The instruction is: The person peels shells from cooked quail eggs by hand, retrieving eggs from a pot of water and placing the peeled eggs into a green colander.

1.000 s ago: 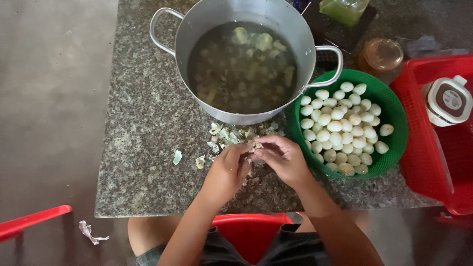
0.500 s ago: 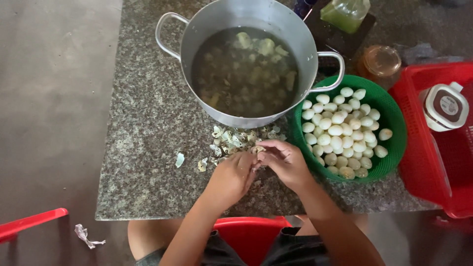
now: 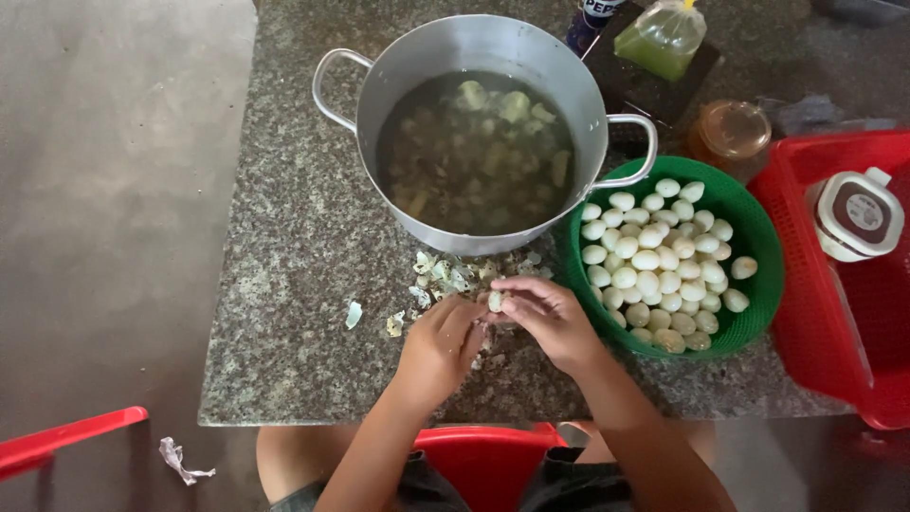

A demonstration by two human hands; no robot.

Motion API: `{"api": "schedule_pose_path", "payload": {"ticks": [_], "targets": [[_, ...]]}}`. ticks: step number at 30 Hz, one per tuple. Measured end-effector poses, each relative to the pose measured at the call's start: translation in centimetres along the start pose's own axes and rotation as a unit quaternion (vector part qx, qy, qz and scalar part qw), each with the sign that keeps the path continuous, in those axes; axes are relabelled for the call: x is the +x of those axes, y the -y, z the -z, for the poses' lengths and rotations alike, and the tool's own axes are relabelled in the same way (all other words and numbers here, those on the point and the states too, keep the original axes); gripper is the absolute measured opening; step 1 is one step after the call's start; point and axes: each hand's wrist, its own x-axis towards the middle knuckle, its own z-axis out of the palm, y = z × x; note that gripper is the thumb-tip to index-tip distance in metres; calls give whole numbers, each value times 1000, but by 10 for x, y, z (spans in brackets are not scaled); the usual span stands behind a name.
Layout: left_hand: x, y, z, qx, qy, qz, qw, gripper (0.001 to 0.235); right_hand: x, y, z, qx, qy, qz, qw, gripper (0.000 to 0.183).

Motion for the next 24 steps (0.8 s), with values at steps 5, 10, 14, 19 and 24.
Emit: {"api": "schedule_pose_path", "payload": {"ticks": [5, 10, 14, 19, 24], "targets": [[5, -5, 2, -33, -8, 28, 999, 20, -1, -5, 4, 6, 18, -4, 1000, 35], [18, -15, 13, -63, 24, 41, 997, 28, -1, 0, 2, -14, 52, -15, 998, 32], [4, -4, 1, -73, 3, 81, 994, 30, -3, 6, -1, -17, 54, -14, 998, 31], [3, -2, -1, -89, -4, 95, 991, 32, -3, 6, 2, -9, 64, -49, 997, 33], [3, -2, 2, -85, 10, 81, 993, 26, -1, 0, 3, 32, 89, -58, 994, 33]]}}
